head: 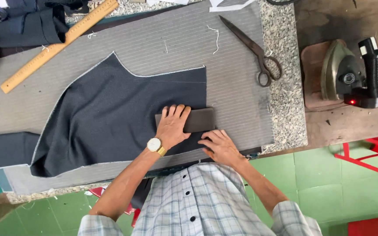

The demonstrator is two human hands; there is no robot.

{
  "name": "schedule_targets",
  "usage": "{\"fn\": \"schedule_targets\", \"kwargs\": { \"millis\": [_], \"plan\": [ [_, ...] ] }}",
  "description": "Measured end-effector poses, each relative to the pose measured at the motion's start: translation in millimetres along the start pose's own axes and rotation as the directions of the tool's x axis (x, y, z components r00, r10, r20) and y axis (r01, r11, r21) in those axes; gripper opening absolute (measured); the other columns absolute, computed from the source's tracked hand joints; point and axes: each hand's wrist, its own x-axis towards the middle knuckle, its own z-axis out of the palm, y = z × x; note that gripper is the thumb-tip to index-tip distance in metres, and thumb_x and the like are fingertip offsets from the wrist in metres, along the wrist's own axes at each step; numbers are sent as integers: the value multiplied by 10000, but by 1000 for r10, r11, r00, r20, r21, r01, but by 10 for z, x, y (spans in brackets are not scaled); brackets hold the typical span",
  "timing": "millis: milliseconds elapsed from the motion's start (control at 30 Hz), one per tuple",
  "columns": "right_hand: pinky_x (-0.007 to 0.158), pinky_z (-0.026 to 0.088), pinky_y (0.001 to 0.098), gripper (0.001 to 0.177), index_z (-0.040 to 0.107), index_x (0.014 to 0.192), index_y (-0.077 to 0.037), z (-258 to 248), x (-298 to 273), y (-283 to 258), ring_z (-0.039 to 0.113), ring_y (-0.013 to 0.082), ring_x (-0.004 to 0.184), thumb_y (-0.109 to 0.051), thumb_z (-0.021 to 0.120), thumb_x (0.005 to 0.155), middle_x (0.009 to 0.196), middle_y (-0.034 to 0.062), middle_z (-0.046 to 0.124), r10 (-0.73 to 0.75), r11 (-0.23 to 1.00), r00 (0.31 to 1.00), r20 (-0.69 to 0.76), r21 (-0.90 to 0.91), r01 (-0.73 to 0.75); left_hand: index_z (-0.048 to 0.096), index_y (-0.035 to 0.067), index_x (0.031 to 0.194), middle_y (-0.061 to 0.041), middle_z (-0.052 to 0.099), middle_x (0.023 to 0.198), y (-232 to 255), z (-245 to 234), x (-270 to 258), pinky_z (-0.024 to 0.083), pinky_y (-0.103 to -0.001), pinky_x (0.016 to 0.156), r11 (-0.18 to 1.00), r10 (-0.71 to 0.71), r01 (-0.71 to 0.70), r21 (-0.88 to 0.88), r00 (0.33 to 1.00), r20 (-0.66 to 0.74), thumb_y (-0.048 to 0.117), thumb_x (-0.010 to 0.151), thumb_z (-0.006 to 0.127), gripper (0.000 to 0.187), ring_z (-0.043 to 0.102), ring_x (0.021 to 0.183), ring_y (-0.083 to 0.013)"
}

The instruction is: The person irons a dark fabric piece on a worktable using a steam iron and a pressing block, then trims excess material with scissors and applies a white strip to the edge before ironing again. The person repeatedly flips and repositions the fabric to press different sections.

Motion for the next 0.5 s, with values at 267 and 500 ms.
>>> {"fn": "schedule_targets", "kwargs": {
  "millis": [267, 500],
  "plan": [
    [824, 424, 371, 224, 738, 1107, -137, 44, -110, -31, 587, 282, 1143, -174, 713, 887, 1274, 55, 634, 56, 997, 998, 17, -50, -55, 552, 31, 1405, -168, 531, 1325, -358, -778, 620, 299, -574, 1025, 989, 133, -129, 74, 990, -44, 445, 635, 790, 906, 465, 1202, -341],
    [824, 440, 372, 96, 755, 960, -189, 133, -160, 14, 604, 272, 1123, -257, 688, 951, 1262, 33, 669, 14, 997, 997, -73, -77, -19, 478, 49, 1534, -190, 448, 1535, -1320, -1014, 1420, 208, -660, 1080, 994, -47, 71, 79, 959, -278, 267, 823, 736, 787, 348, 1399, -421]
  ]
}}
